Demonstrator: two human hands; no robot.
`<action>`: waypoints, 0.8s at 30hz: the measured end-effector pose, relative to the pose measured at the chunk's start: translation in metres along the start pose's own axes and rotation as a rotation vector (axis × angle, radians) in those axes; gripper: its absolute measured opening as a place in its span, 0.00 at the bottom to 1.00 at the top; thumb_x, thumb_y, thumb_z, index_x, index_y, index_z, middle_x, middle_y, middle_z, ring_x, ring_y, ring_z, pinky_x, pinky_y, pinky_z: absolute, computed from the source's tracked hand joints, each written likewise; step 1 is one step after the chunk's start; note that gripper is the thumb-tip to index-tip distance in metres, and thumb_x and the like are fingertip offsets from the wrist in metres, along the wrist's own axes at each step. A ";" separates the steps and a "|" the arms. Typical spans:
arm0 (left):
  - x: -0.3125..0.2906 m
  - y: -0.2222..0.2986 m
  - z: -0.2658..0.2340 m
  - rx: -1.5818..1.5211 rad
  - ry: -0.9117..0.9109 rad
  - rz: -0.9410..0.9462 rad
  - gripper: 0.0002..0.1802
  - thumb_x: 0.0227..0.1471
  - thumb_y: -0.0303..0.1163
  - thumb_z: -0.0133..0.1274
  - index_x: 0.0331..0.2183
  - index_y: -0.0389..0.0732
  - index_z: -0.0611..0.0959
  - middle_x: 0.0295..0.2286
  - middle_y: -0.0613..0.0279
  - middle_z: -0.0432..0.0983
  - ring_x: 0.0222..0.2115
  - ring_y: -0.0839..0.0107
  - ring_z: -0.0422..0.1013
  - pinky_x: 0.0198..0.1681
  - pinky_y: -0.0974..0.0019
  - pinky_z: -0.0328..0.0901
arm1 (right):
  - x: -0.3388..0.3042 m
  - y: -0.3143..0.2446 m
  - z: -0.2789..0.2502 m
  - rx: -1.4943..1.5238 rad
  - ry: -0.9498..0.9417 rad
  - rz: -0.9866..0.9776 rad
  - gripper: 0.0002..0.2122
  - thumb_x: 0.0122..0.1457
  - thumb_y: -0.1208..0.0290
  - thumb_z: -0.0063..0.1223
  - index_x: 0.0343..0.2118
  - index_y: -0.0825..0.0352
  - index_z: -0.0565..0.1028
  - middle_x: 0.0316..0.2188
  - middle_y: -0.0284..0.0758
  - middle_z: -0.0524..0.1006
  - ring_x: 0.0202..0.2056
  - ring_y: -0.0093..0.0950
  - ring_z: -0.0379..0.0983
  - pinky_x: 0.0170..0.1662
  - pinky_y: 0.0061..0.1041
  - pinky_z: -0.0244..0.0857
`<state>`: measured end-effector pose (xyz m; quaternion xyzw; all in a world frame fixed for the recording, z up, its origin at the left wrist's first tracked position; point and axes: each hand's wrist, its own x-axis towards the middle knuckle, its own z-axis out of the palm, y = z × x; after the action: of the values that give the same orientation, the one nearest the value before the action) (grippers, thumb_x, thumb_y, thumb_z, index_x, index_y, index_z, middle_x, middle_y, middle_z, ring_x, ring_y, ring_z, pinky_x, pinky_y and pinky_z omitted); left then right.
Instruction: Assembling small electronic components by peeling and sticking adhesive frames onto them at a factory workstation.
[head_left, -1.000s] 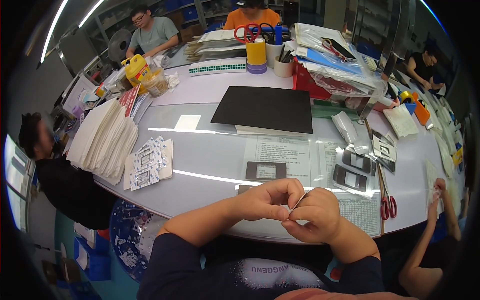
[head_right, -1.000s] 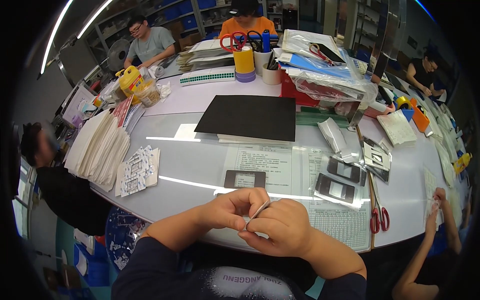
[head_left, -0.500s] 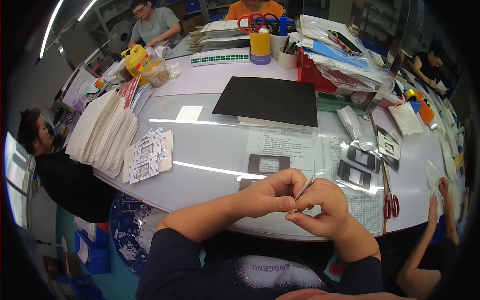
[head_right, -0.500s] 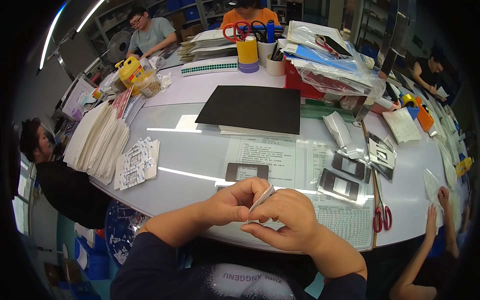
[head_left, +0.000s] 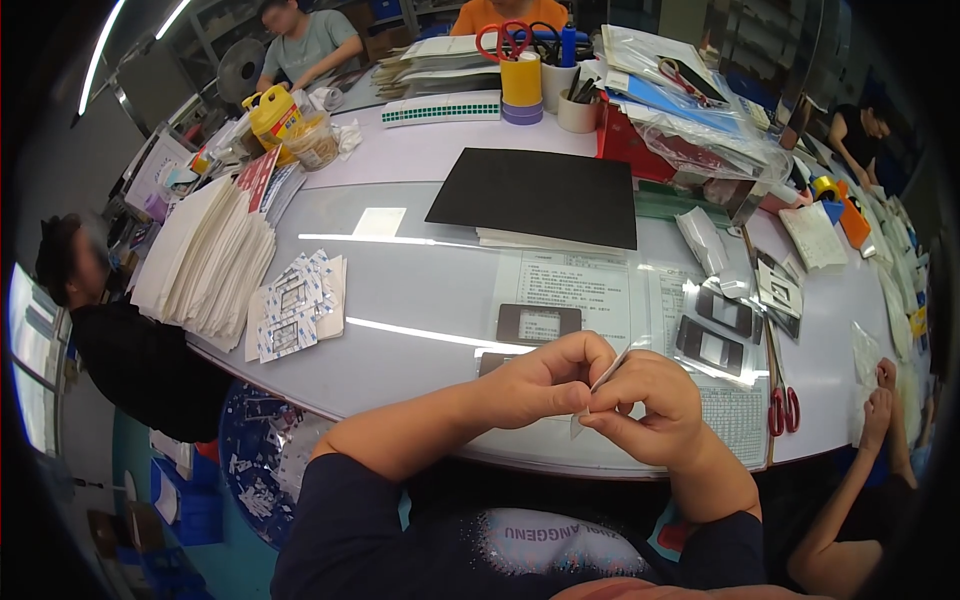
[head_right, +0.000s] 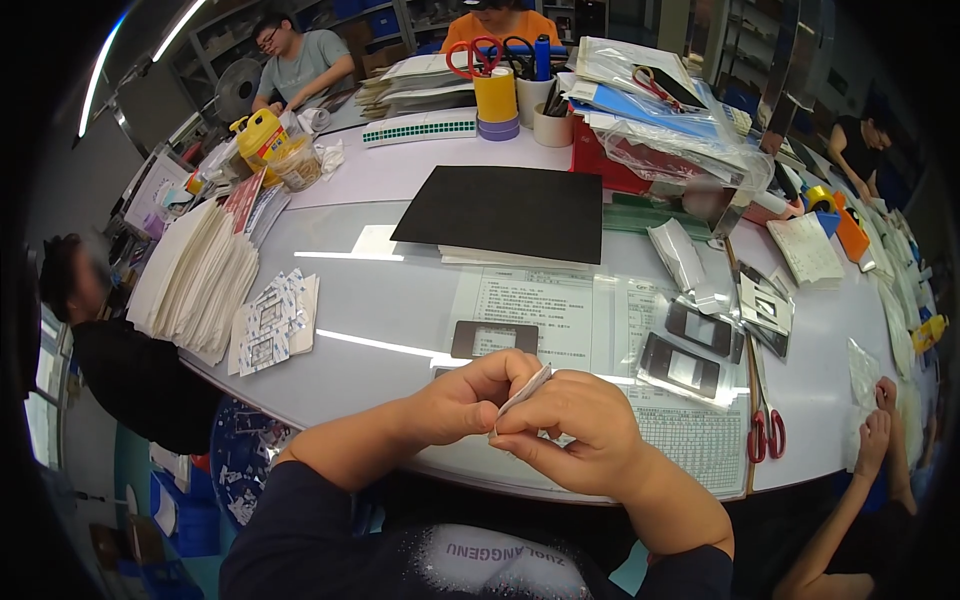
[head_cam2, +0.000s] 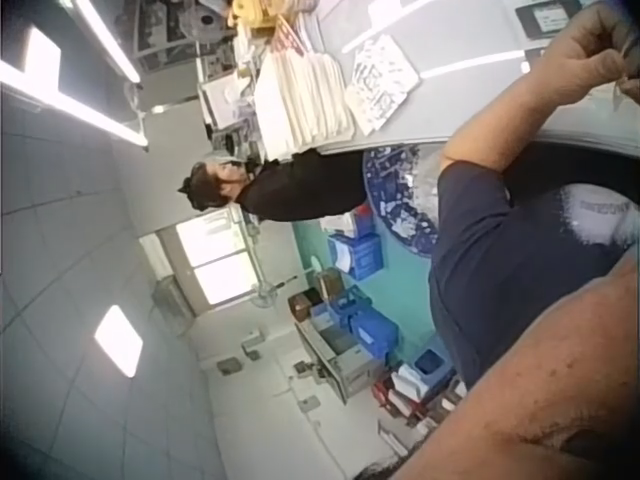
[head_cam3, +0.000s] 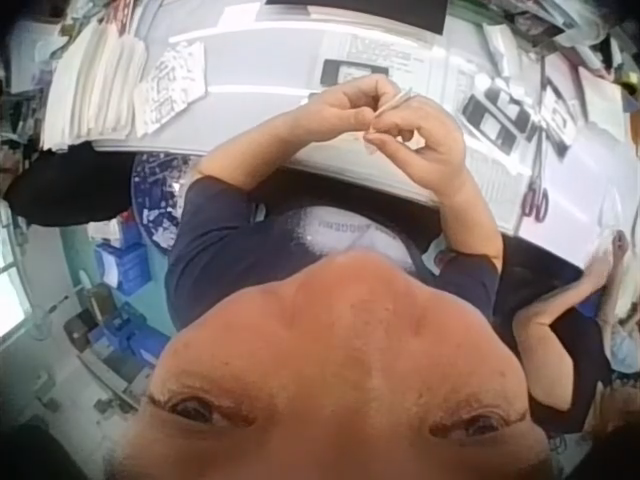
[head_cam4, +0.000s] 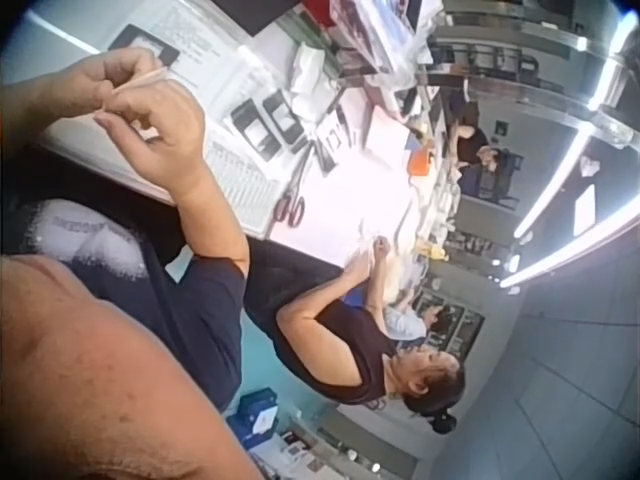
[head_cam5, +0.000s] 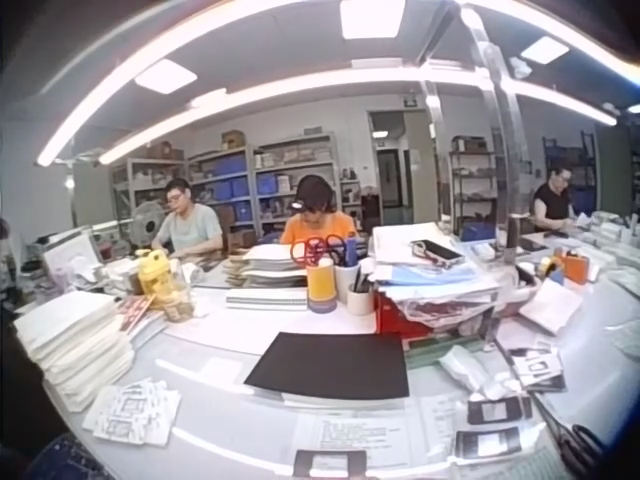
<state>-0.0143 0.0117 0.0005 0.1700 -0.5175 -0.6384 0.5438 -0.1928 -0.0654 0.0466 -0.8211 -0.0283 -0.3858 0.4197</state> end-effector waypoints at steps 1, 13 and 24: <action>0.000 0.000 0.000 0.000 0.005 -0.001 0.25 0.59 0.54 0.57 0.42 0.43 0.72 0.39 0.62 0.70 0.44 0.67 0.70 0.48 0.62 0.65 | 0.000 0.001 -0.001 -0.011 -0.011 -0.003 0.08 0.49 0.79 0.70 0.30 0.62 0.80 0.24 0.27 0.78 0.23 0.22 0.69 0.27 0.22 0.60; -0.003 0.004 -0.001 0.154 0.089 0.103 0.21 0.58 0.48 0.61 0.40 0.44 0.73 0.42 0.63 0.66 0.43 0.71 0.67 0.49 0.65 0.63 | -0.004 0.003 0.000 -0.015 0.016 0.040 0.04 0.56 0.73 0.64 0.31 0.63 0.78 0.27 0.28 0.78 0.30 0.27 0.70 0.37 0.26 0.62; -0.001 0.011 -0.002 0.312 0.176 0.215 0.08 0.61 0.33 0.58 0.38 0.42 0.75 0.44 0.61 0.66 0.42 0.76 0.65 0.48 0.70 0.63 | -0.001 0.001 0.001 -0.081 0.078 0.055 0.08 0.53 0.72 0.69 0.32 0.61 0.78 0.30 0.29 0.78 0.34 0.28 0.71 0.40 0.27 0.62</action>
<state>-0.0064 0.0133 0.0086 0.2507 -0.5758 -0.4715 0.6191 -0.1923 -0.0646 0.0451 -0.8222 0.0262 -0.4067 0.3973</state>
